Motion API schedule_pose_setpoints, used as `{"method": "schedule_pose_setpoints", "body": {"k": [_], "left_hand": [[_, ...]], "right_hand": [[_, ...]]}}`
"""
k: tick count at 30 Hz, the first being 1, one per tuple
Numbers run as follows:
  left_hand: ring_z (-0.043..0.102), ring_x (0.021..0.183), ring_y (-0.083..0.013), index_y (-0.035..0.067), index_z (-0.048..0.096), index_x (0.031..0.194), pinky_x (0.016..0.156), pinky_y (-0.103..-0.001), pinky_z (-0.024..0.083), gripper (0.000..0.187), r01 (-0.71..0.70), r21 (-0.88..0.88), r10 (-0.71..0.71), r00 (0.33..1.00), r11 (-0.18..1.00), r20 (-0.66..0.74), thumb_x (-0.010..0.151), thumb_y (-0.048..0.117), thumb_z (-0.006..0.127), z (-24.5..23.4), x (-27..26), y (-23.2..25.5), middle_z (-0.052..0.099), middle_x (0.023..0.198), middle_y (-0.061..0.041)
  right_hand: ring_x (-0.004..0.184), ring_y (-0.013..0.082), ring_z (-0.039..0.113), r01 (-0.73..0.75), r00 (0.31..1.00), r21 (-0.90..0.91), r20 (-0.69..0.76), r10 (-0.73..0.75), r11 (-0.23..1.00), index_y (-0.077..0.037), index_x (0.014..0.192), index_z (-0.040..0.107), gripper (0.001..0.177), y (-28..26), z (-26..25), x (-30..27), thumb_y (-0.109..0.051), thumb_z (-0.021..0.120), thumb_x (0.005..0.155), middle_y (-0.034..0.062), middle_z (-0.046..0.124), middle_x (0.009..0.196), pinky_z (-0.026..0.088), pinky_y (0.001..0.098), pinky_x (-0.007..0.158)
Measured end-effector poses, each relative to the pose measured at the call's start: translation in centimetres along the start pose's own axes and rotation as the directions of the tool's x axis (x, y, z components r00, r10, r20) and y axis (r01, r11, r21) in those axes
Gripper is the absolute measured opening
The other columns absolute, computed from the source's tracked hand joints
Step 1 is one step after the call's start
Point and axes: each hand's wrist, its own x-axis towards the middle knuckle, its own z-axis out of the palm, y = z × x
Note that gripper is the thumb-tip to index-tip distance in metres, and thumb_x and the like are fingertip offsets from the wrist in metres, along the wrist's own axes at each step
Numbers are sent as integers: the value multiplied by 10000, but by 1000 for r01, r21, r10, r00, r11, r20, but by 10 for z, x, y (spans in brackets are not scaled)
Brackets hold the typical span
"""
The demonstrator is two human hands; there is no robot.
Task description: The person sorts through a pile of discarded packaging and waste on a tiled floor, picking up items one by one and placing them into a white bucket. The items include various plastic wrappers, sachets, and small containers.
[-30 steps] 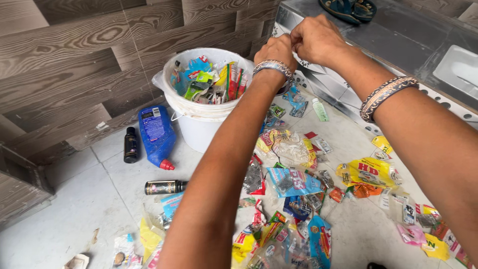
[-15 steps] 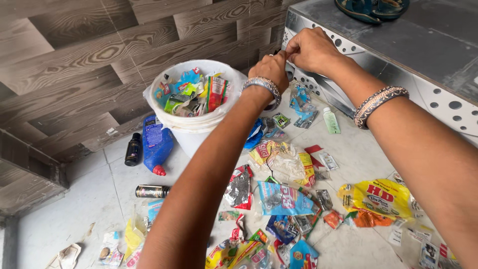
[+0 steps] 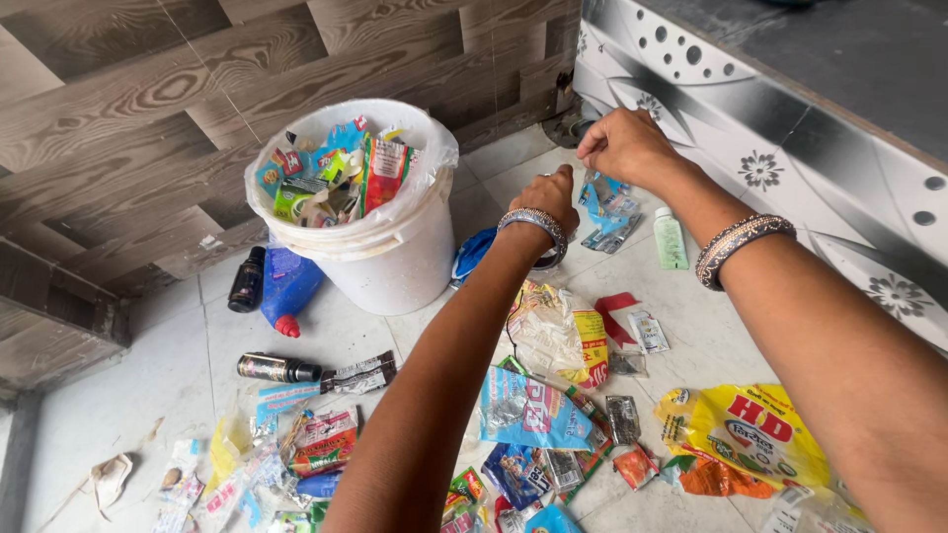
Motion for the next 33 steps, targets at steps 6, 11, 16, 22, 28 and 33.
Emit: {"method": "schedule_pose_setpoints", "body": {"k": [6, 11, 16, 22, 28, 33], "left_hand": [[658, 1171, -424, 34, 555, 1298, 999, -486, 540, 472, 74, -71, -71, 997, 995, 38, 844, 125, 646, 52, 19, -28, 664, 1219, -301], [646, 1174, -447, 15, 581, 1251, 1005, -493, 523, 415, 113, -73, -109, 993, 991, 52, 854, 130, 617, 99, 45, -54, 660, 1204, -318], [620, 1218, -448, 6, 579, 1250, 1046, -478, 499, 429, 170, -169, -162, 985, 971, 64, 844, 142, 615, 161, 73, -72, 629, 1247, -335], [590, 1275, -451, 8, 531, 1349, 1094, -465, 474, 524, 204, -171, -179, 972, 964, 149, 849, 149, 595, 204, 89, -85, 588, 1334, -350], [561, 1297, -446, 19, 507, 1386, 1098, -466, 457, 559, 262, -197, -225, 955, 945, 193, 847, 140, 589, 226, 103, -98, 561, 1357, -347], [587, 1311, -432, -8, 527, 1369, 1120, -452, 467, 537, 249, -202, -206, 956, 947, 211, 859, 151, 581, 251, 111, -116, 600, 1343, -349]], "right_hand": [[877, 185, 744, -83, 996, 61, 24, 82, 995, -114, 968, 819, 170, 45, 52, 21, -93, 807, 799, 89, 787, 960, 575, 323, 842], [859, 177, 745, -141, 985, 96, 118, 129, 985, -121, 975, 818, 162, 79, 96, 31, -121, 821, 813, 98, 796, 935, 573, 319, 829], [867, 161, 749, -162, 978, 93, 148, 147, 982, -116, 982, 813, 172, 123, 127, 41, -118, 821, 810, 80, 792, 963, 581, 303, 835], [914, 171, 752, -234, 960, 111, 185, 211, 966, -108, 1035, 796, 228, 151, 162, 45, -106, 814, 808, 89, 794, 1009, 576, 297, 864], [957, 215, 741, -303, 939, 55, 188, 288, 951, -123, 1080, 790, 299, 164, 186, 44, -134, 833, 784, 112, 776, 1044, 567, 325, 893], [1005, 230, 747, -333, 930, 57, 182, 318, 941, -124, 1143, 773, 356, 172, 206, 48, -161, 819, 792, 120, 787, 1074, 579, 349, 911]]}}
